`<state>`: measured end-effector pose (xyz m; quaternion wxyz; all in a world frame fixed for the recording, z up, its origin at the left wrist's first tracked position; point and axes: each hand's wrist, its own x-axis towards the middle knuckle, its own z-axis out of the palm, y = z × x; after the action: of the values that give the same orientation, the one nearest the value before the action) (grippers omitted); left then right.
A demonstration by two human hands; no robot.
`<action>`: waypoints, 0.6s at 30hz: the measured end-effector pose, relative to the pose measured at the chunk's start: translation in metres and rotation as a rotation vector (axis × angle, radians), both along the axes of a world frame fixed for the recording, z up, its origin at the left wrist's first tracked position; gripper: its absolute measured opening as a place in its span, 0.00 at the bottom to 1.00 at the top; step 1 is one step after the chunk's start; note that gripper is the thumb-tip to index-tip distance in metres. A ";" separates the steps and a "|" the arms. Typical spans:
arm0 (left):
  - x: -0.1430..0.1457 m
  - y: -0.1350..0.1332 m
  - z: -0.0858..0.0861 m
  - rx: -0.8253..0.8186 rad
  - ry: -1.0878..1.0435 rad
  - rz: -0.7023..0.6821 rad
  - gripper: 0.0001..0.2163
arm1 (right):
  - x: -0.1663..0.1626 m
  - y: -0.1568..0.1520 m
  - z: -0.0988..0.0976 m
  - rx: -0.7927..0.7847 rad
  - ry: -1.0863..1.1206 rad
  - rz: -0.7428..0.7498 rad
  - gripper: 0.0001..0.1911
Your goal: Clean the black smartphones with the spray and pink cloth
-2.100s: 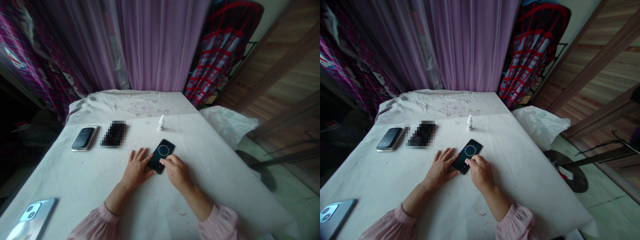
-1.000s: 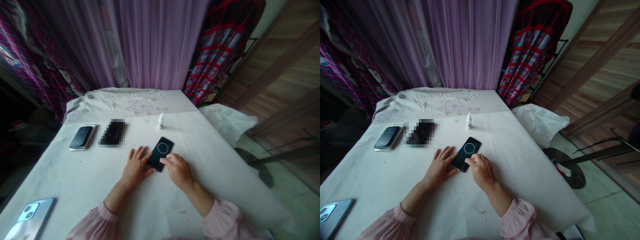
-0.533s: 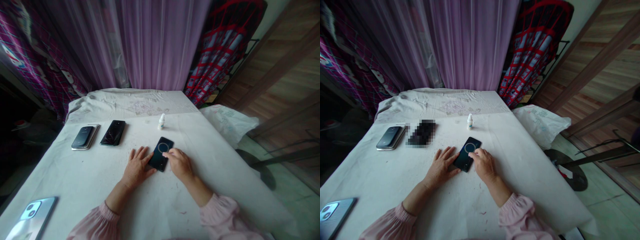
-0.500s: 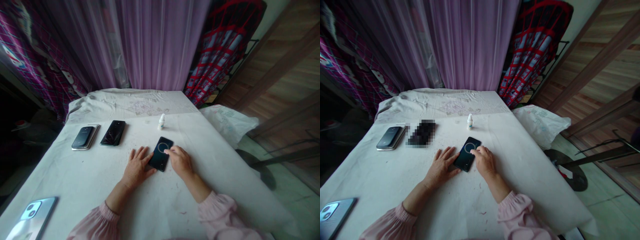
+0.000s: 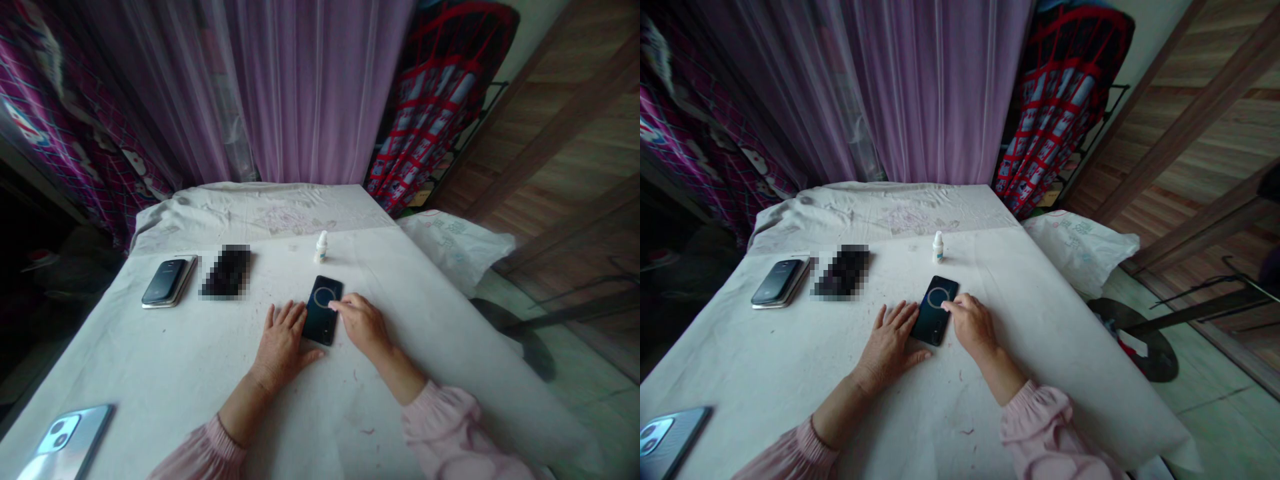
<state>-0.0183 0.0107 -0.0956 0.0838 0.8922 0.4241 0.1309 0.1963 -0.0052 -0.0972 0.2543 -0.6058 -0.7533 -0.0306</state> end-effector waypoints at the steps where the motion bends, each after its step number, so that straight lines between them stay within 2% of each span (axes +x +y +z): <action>1: 0.001 -0.001 0.001 0.000 0.007 0.001 0.38 | 0.005 0.010 0.000 -0.005 0.000 -0.055 0.16; 4: 0.005 -0.002 0.001 0.012 0.015 0.007 0.37 | 0.010 0.030 -0.002 -0.015 0.024 -0.150 0.15; 6: 0.007 -0.004 -0.001 0.046 -0.005 0.025 0.35 | 0.008 0.030 -0.003 -0.012 0.049 -0.152 0.15; 11: 0.016 -0.006 -0.007 0.136 -0.087 0.081 0.37 | -0.003 -0.001 -0.002 -0.063 0.149 0.009 0.17; 15: 0.026 -0.006 -0.007 0.102 -0.103 0.115 0.38 | -0.007 -0.015 -0.001 -0.186 0.453 0.160 0.14; 18: 0.029 -0.006 -0.006 0.082 -0.117 0.123 0.37 | -0.003 -0.008 -0.001 -0.166 0.720 0.163 0.13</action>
<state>0.0111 0.0045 -0.1017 0.0634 0.8580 0.4667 0.2048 0.1932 -0.0132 -0.0986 0.4543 -0.5345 -0.6613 0.2656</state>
